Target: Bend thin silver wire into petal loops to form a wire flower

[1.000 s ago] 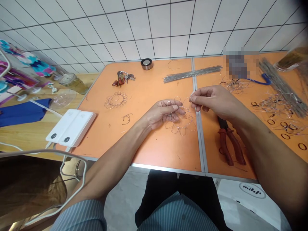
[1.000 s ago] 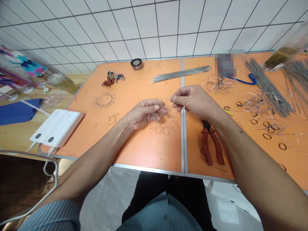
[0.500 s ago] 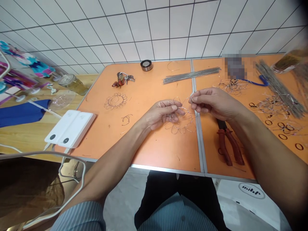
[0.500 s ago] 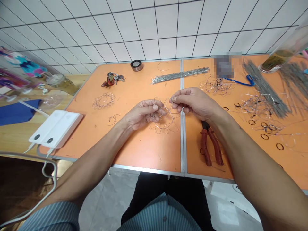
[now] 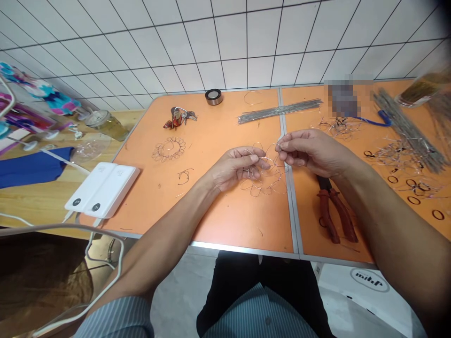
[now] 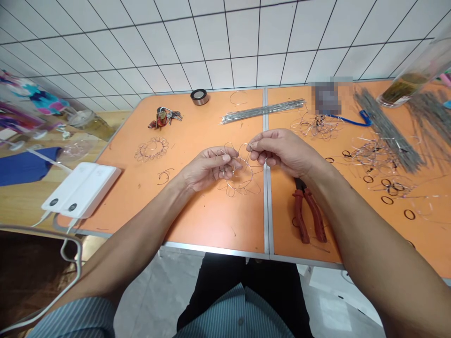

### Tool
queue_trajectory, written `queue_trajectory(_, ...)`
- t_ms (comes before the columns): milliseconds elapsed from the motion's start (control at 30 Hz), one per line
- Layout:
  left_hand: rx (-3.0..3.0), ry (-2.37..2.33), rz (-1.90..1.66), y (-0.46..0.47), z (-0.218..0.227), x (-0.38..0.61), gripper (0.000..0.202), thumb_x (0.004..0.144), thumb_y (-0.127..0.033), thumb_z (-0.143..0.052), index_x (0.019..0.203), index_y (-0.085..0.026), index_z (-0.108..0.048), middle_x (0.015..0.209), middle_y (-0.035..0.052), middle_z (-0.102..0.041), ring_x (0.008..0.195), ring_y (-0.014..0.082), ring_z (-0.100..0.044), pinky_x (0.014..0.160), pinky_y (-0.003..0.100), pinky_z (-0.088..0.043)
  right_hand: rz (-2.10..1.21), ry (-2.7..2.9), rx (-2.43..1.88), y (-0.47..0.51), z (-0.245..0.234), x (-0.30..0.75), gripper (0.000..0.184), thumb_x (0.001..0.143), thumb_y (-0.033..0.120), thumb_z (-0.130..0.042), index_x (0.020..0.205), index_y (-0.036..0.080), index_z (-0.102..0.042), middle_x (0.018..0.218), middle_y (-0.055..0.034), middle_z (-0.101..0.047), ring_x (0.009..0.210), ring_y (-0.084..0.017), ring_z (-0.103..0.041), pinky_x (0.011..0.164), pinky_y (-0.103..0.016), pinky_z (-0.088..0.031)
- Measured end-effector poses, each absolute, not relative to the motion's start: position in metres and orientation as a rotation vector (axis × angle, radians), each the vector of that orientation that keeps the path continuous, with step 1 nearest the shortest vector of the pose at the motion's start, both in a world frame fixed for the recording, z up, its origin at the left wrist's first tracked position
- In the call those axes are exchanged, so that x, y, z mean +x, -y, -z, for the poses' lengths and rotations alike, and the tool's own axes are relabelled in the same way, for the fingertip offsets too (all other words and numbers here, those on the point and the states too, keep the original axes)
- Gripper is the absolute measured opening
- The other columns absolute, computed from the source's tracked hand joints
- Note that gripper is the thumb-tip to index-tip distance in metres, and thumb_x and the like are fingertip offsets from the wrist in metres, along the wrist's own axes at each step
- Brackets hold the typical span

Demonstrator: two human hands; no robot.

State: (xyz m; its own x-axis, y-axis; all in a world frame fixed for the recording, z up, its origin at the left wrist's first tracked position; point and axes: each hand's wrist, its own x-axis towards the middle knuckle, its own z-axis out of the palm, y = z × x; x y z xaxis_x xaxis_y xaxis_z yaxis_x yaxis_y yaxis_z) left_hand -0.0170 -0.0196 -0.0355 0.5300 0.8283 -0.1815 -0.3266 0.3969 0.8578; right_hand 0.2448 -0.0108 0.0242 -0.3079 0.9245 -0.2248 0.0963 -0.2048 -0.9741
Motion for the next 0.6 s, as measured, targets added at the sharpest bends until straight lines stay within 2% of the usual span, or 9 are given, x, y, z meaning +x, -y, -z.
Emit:
queue_trajectory(100, 0.869, -0.663, -0.815, 0.020, 0.036, -0.017, 0.033, 0.090, -0.031, -0.106, 0.112, -0.014, -0.088, 0.105, 0.0118, -0.094, 0.069, 0.0138, -0.083, 0.071, 0.025, -0.069, -1.469, 1.414, -1.271, 0.012, -0.027, 0.246, 0.015, 0.089, 0.026, -0.100, 0.082, 0.020, -0.087, 0.086, -0.0088, -0.081, 0.069, -0.013, -0.062, 0.051, -0.025, -0.040)
queue_trajectory(167, 0.866, -0.667, -0.827, 0.020, 0.036, -0.017, 0.033, 0.090, -0.031, -0.106, 0.112, -0.014, -0.088, 0.105, 0.0118, -0.094, 0.069, 0.0139, -0.082, 0.071, 0.025, -0.069, -1.371, 1.438, -1.288, 0.015, -0.031, 0.247, 0.010, 0.091, 0.024, -0.098, 0.087, 0.022, -0.089, 0.090, -0.0086, -0.084, 0.071, -0.015, -0.064, 0.054, -0.027, -0.042)
queue_trajectory(267, 0.855, -0.694, -0.834, 0.019, 0.035, -0.017, 0.029, 0.093, -0.029, -0.103, 0.112, -0.014, -0.087, 0.104, 0.0113, -0.094, 0.067, 0.0133, -0.082, 0.069, 0.024, -0.067, -1.277, 1.499, -1.313, 0.018, -0.037, 0.247, 0.014, 0.090, 0.029, -0.101, 0.091, 0.024, -0.088, 0.094, -0.0086, -0.086, 0.075, -0.018, -0.069, 0.059, -0.032, -0.047)
queue_trajectory(333, 0.848, -0.703, -0.835, 0.018, 0.035, -0.017, 0.027, 0.094, -0.028, -0.102, 0.112, -0.014, -0.087, 0.103, 0.0110, -0.094, 0.066, 0.0133, -0.082, 0.068, 0.024, -0.067, -1.236, 1.543, -1.337, 0.020, -0.039, 0.247, 0.018, 0.089, 0.031, -0.103, 0.092, 0.025, -0.087, 0.089, -0.0078, -0.084, 0.076, -0.020, -0.071, 0.061, -0.034, -0.049)
queue_trajectory(467, 0.843, -0.687, -0.835, 0.018, 0.034, -0.017, 0.027, 0.093, -0.026, -0.102, 0.112, -0.014, -0.087, 0.101, 0.0106, -0.094, 0.066, 0.0139, -0.082, 0.066, 0.024, -0.067, -1.211, 1.597, -1.353, 0.021, -0.038, 0.245, 0.017, 0.090, 0.030, -0.103, 0.097, 0.026, -0.088, 0.079, -0.0052, -0.079, 0.075, -0.021, -0.070, 0.063, -0.035, -0.050)
queue_trajectory(600, 0.841, -0.663, -0.834, 0.019, 0.034, -0.016, 0.029, 0.091, -0.027, -0.104, 0.111, -0.014, -0.087, 0.100, 0.0104, -0.094, 0.066, 0.0144, -0.083, 0.066, 0.023, -0.068, -1.239, 1.581, -1.346, 0.021, -0.036, 0.243, 0.019, 0.089, 0.030, -0.104, 0.097, 0.026, -0.087, 0.081, -0.0053, -0.080, 0.075, -0.021, -0.069, 0.062, -0.034, -0.050)
